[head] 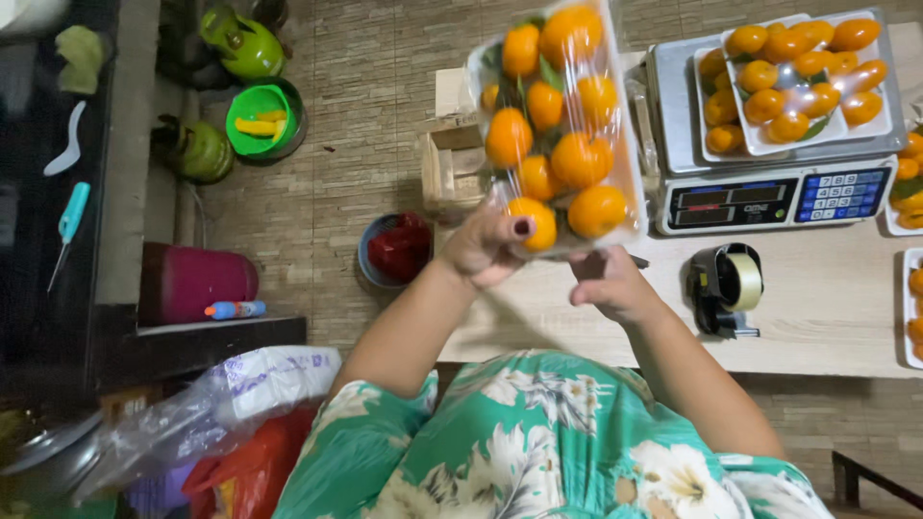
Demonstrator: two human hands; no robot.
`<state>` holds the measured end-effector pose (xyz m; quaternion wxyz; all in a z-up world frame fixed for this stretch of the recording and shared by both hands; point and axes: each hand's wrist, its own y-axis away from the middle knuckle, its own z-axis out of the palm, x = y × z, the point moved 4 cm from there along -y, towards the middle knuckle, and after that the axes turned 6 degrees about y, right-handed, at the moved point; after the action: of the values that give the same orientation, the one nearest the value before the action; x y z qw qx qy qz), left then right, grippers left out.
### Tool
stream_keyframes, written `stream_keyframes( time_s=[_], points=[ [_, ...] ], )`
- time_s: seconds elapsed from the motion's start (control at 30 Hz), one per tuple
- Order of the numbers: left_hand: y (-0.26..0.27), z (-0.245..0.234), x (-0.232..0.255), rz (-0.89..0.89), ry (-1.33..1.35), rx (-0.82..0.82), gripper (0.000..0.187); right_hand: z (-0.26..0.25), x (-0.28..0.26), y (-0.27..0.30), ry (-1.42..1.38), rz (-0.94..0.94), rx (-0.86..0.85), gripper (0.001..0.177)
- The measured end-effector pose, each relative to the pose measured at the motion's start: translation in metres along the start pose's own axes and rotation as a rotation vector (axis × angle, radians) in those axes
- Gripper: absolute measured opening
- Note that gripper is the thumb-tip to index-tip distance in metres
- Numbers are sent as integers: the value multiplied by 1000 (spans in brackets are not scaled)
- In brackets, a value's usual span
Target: The person places oranges into a plastic tray, wraps the tray with plastic film, and then secures the wrap with tape.
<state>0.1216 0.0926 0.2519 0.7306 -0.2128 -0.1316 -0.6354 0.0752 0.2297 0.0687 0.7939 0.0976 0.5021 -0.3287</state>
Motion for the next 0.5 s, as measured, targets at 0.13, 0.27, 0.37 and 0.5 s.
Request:
stream_keyframes(
  time_s=[0.13,0.27,0.37,0.5],
  points=[
    [52,12,-29,39,38,97,46,15,-52,29,-227,-29,-179,104],
    [87,-2,-72,110,-45,323,59,4,-48,61,-169,91,47,66],
    [113,-19,-109,111,-86,320,64,37,-98,65,-120,126,83,62],
    [148,-60,-135,17,4,192,84,26,-131,91,-108,164,166,57]
  ],
)
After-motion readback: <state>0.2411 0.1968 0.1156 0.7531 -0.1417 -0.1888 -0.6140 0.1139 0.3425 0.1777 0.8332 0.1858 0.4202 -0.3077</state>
